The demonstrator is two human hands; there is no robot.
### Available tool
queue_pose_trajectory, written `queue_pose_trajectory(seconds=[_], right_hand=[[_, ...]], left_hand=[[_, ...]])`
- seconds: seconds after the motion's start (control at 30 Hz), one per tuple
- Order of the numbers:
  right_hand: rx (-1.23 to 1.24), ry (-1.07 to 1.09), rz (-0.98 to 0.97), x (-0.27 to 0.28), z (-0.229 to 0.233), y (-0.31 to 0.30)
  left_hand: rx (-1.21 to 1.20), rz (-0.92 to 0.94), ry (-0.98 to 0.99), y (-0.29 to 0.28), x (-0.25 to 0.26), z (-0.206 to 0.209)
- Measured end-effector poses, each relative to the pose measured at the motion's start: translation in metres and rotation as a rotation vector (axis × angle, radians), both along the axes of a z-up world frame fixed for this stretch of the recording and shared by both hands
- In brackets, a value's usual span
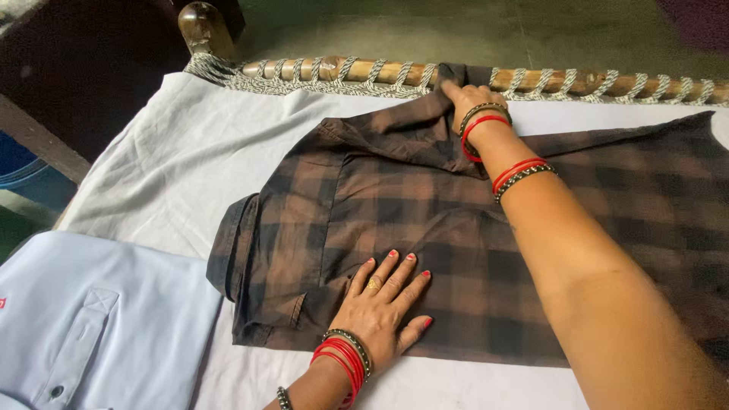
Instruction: The person irons a brown and black checkered shirt laid out on a white cloth on a woven cot. They smooth the fabric, iron the main body and sleeves, then fold the shirt neatly. A light blue shirt is visible nearby but not handled.
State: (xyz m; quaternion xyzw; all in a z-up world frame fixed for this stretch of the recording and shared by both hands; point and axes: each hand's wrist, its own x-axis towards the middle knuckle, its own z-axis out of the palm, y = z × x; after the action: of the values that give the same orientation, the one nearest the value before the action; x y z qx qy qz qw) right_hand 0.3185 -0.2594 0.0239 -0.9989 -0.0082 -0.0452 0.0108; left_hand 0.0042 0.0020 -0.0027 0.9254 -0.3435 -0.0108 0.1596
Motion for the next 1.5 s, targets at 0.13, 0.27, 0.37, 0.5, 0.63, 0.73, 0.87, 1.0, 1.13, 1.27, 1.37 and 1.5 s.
queue_pose_trajectory(seconds=[0.13, 0.27, 0.37, 0.5, 0.63, 0.73, 0.87, 1.0, 1.13, 1.27, 1.37, 1.5], right_hand=[[0.042, -0.273, -0.015, -0.001, 0.011, -0.009], [0.103, -0.825, 0.351, -0.060, 0.065, 0.000], [0.110, -0.872, 0.607, -0.157, 0.105, 0.045], [0.489, -0.238, 1.175, -0.323, 0.123, 0.089], [0.626, -0.273, 1.116, -0.334, 0.123, 0.032], [0.434, -0.492, 0.590, -0.293, 0.088, -0.057], [0.028, -0.124, -0.063, -0.254, 0.037, -0.192], [-0.145, -0.065, -0.210, -0.257, -0.013, -0.278], [-0.244, -0.114, -0.218, -0.249, -0.035, -0.305], [-0.113, -0.088, -0.253, -0.235, -0.031, -0.307], [-0.033, -0.050, -0.271, -0.233, -0.028, -0.302], [0.011, -0.070, -0.095, -0.241, -0.025, -0.292]], left_hand=[[-0.009, -0.002, 0.003, 0.002, 0.001, -0.002], [-0.042, -0.001, -0.009, 0.005, -0.002, -0.006], [-0.425, 0.094, 0.180, 0.018, -0.006, -0.015], [-1.384, 0.459, 0.740, 0.027, 0.010, -0.024], [-1.088, 0.784, 0.863, 0.034, 0.018, -0.011], [-0.846, 0.877, 0.708, 0.029, 0.023, 0.021], [-0.478, 0.760, 0.085, 0.035, 0.022, 0.068], [-0.357, 0.421, -0.131, -0.002, 0.010, 0.078], [-0.078, 0.321, -0.177, -0.040, 0.006, 0.060], [-0.237, 0.397, -0.090, -0.032, 0.025, 0.052], [-0.483, 0.567, -0.005, -0.013, 0.044, 0.056], [-0.765, 0.623, -0.006, 0.010, 0.071, 0.070]])
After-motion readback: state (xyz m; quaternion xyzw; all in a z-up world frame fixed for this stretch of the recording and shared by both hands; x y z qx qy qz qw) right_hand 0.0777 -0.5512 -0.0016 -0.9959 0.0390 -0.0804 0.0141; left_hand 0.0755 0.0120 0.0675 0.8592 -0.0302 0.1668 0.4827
